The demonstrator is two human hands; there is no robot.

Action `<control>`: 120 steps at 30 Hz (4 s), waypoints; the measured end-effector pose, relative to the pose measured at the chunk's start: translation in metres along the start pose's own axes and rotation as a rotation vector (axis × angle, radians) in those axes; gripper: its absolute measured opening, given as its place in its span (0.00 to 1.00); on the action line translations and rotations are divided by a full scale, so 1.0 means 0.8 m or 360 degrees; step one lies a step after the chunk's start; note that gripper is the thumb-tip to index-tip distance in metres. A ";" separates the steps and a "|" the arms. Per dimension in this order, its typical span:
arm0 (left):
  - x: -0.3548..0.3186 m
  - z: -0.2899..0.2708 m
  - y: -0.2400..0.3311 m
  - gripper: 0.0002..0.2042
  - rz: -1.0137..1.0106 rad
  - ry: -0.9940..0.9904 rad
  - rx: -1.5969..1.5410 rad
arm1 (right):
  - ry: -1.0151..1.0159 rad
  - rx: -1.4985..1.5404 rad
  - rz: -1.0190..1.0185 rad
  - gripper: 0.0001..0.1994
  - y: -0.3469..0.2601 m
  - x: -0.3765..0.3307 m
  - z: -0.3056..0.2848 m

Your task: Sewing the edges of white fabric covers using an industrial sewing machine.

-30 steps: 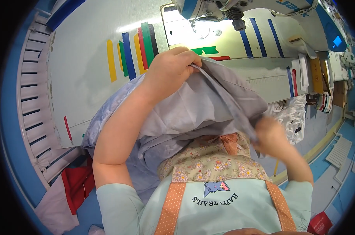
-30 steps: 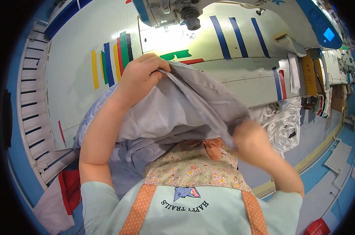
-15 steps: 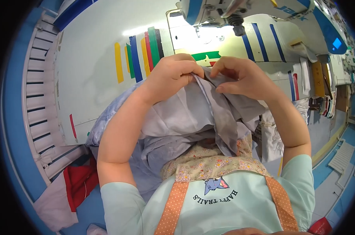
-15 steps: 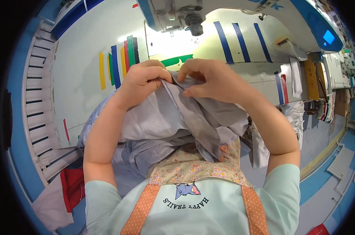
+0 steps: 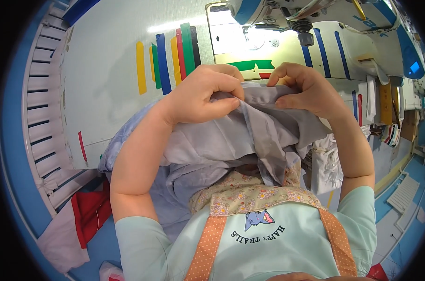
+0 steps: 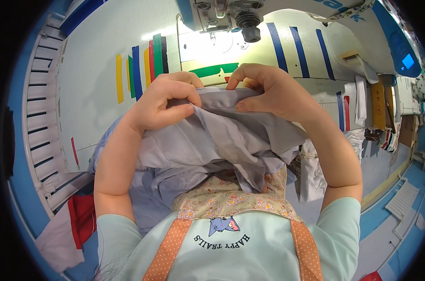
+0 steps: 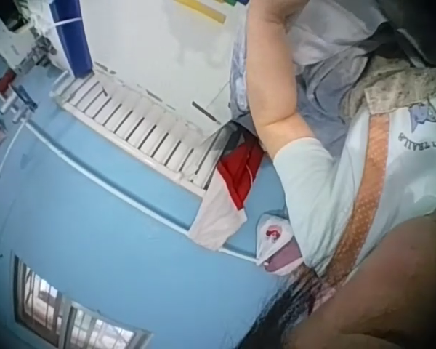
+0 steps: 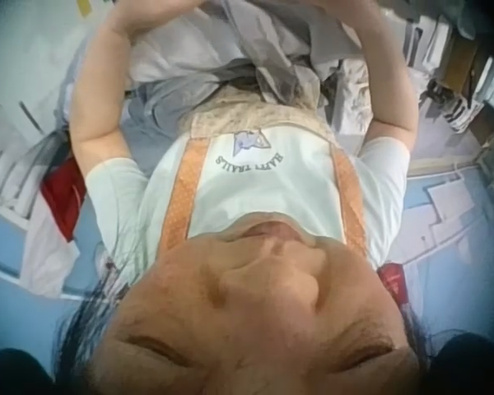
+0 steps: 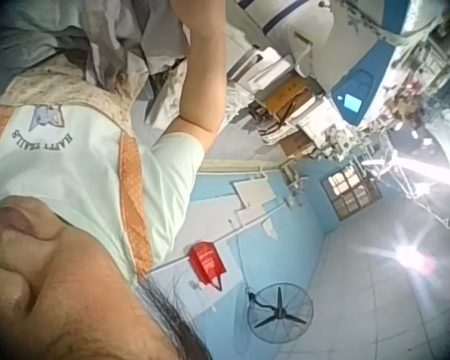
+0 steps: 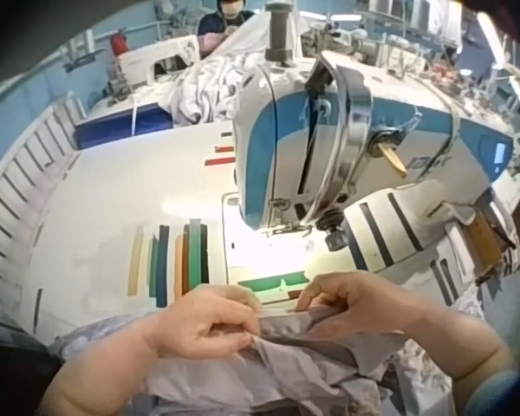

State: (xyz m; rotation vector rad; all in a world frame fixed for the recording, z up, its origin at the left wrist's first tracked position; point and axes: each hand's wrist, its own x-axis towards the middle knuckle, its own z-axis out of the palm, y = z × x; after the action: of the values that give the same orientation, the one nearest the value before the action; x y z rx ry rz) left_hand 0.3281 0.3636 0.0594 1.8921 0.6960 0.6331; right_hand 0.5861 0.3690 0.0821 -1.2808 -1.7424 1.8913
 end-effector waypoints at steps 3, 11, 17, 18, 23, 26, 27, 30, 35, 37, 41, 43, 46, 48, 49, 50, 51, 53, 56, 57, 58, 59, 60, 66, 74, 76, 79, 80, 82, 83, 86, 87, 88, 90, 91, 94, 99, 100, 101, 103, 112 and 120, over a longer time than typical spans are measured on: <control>0.001 0.000 -0.003 0.03 0.0194 0.0013 -0.0133 | 0.0037 -0.0080 -0.0024 0.13 0.005 0.001 -0.002; 0.006 0.021 0.002 0.06 -0.0076 0.0314 0.0231 | 0.0250 -0.0427 -0.0559 0.10 0.017 0.001 0.003; 0.007 0.016 0.002 0.06 -0.0077 0.0159 0.0407 | 0.0382 -0.0824 -0.0963 0.11 0.019 -0.003 0.004; 0.006 0.015 0.002 0.06 -0.0052 0.0160 0.0405 | 0.0364 -0.0801 -0.0920 0.10 0.019 -0.003 0.004; 0.006 0.012 0.000 0.05 -0.0078 0.0199 0.0505 | 0.0405 -0.0607 -0.0651 0.08 0.022 0.000 0.001; 0.007 0.015 -0.002 0.06 -0.0117 0.0335 0.0495 | 0.0503 -0.0600 -0.0547 0.07 0.025 0.001 0.002; 0.008 0.015 -0.002 0.06 -0.0105 0.0340 0.0502 | 0.0559 -0.0627 -0.0511 0.06 0.026 0.001 0.003; 0.008 0.017 -0.001 0.08 -0.0172 0.0439 0.0453 | 0.0637 -0.0621 -0.0426 0.06 0.028 0.002 0.007; 0.008 0.017 0.002 0.09 -0.0304 0.0498 0.0451 | 0.0717 -0.0547 -0.0341 0.10 0.028 0.005 0.011; 0.010 0.017 0.004 0.09 -0.0342 0.0496 0.0481 | 0.0746 -0.0595 -0.0305 0.11 0.026 0.006 0.012; 0.016 0.020 0.006 0.07 -0.0458 0.0566 0.0412 | 0.0745 -0.0624 -0.0313 0.12 0.019 0.007 0.015; 0.019 0.020 0.007 0.06 -0.0487 0.0558 0.0454 | 0.0743 -0.0614 -0.0502 0.07 0.016 0.008 0.016; 0.022 0.017 0.006 0.04 -0.0561 0.0477 0.0596 | 0.0674 -0.0775 -0.0489 0.05 0.017 0.015 0.013; 0.026 0.013 0.004 0.03 -0.0567 0.0425 0.0705 | 0.0677 -0.0955 -0.0727 0.08 0.021 0.023 0.007; 0.029 0.011 0.003 0.03 -0.0523 0.0412 0.0751 | 0.0675 -0.1129 -0.0941 0.12 0.023 0.029 0.003; 0.032 0.008 0.000 0.03 -0.0470 0.0396 0.0796 | 0.0676 -0.1139 -0.0968 0.12 0.024 0.033 -0.002; 0.035 0.005 -0.003 0.03 -0.0475 0.0401 0.0800 | 0.0670 -0.1267 -0.0937 0.12 0.026 0.037 -0.007; 0.043 0.000 -0.009 0.03 -0.0448 0.0428 0.0827 | 0.0665 -0.1400 -0.0908 0.13 0.028 0.046 -0.016; 0.055 -0.009 -0.016 0.03 -0.0449 0.0465 0.0864 | 0.0752 -0.1375 -0.0653 0.08 0.028 0.062 -0.029; 0.059 -0.012 -0.018 0.03 -0.0437 0.0478 0.0886 | 0.0795 -0.1370 -0.0644 0.06 0.029 0.068 -0.032; 0.062 -0.014 -0.020 0.03 -0.0452 0.0468 0.0903 | 0.0826 -0.1387 -0.0623 0.05 0.030 0.072 -0.036; 0.064 -0.017 -0.021 0.04 -0.0467 0.0461 0.0920 | 0.0839 -0.1373 -0.0643 0.05 0.031 0.076 -0.041; 0.067 -0.019 -0.022 0.04 -0.0463 0.0472 0.0925 | 0.0797 -0.1521 -0.0569 0.07 0.034 0.079 -0.047; 0.078 -0.030 -0.028 0.06 -0.0467 0.0509 0.0892 | 0.0928 -0.1993 -0.0812 0.04 0.062 0.099 -0.068; 0.086 -0.039 -0.046 0.09 -0.0207 0.0588 0.1023 | 0.0890 -0.2920 -0.0921 0.04 0.072 0.094 -0.077; 0.086 -0.040 -0.050 0.09 -0.0194 0.0587 0.1031 | 0.0708 -0.3095 -0.0715 0.04 0.073 0.090 -0.078; 0.084 -0.041 -0.056 0.10 -0.0177 0.0575 0.1043 | 0.0541 -0.2962 -0.0546 0.04 0.077 0.093 -0.082; 0.083 -0.042 -0.058 0.10 -0.0152 0.0560 0.1034 | 0.0518 -0.2933 -0.0531 0.04 0.079 0.094 -0.083; 0.083 -0.044 -0.063 0.10 -0.0120 0.0557 0.1007 | 0.0652 -0.2771 -0.0770 0.05 0.081 0.096 -0.086; 0.083 -0.045 -0.064 0.10 -0.0073 0.0550 0.0975 | 0.0729 -0.2693 -0.0896 0.05 0.080 0.097 -0.086; 0.084 -0.047 -0.066 0.10 0.0011 0.0591 0.1012 | 0.0784 -0.2452 -0.0967 0.06 0.068 0.095 -0.081; 0.084 -0.046 -0.065 0.10 0.0014 0.0589 0.1014 | 0.0788 -0.2452 -0.0966 0.06 0.060 0.094 -0.077; 0.084 -0.045 -0.064 0.11 -0.0039 0.0574 0.1052 | 0.0459 -0.2539 -0.0305 0.07 0.052 0.095 -0.073; 0.083 -0.042 -0.059 0.11 -0.0097 0.0557 0.1086 | 0.0116 -0.2540 0.0356 0.09 0.035 0.096 -0.065; 0.083 -0.040 -0.056 0.11 -0.0126 0.0589 0.1073 | 0.0082 -0.2558 0.0432 0.09 0.027 0.097 -0.063; 0.082 -0.038 -0.049 0.11 -0.0223 0.0579 0.1081 | 0.0074 -0.2565 0.0492 0.10 0.020 0.096 -0.060; 0.083 -0.040 -0.049 0.11 -0.0285 0.0531 0.1116 | 0.0244 -0.2707 0.0213 0.09 0.051 0.097 -0.068; 0.083 -0.040 -0.050 0.11 -0.0264 0.0541 0.1094 | 0.0587 -0.2721 -0.0281 0.05 0.059 0.097 -0.069; 0.083 -0.040 -0.051 0.11 -0.0234 0.0543 0.1074 | 0.0855 -0.2679 -0.0642 0.06 0.065 0.097 -0.070; 0.083 -0.040 -0.052 0.11 -0.0232 0.0562 0.1065 | 0.0912 -0.2662 -0.0699 0.05 0.074 0.099 -0.072; 0.083 -0.036 -0.056 0.10 -0.0269 0.0550 0.1075 | 0.1064 -0.2438 -0.1004 0.05 0.091 0.103 -0.081; 0.085 -0.032 -0.048 0.09 -0.0169 0.0595 0.1085 | 0.0959 -0.2113 -0.0972 0.08 0.061 0.099 -0.072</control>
State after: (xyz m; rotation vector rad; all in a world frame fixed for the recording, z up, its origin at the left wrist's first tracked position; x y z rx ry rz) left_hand 0.3508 0.4405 0.0427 2.3509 1.3786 0.7506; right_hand 0.6004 0.4515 0.0116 -1.1423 -2.5462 -0.1593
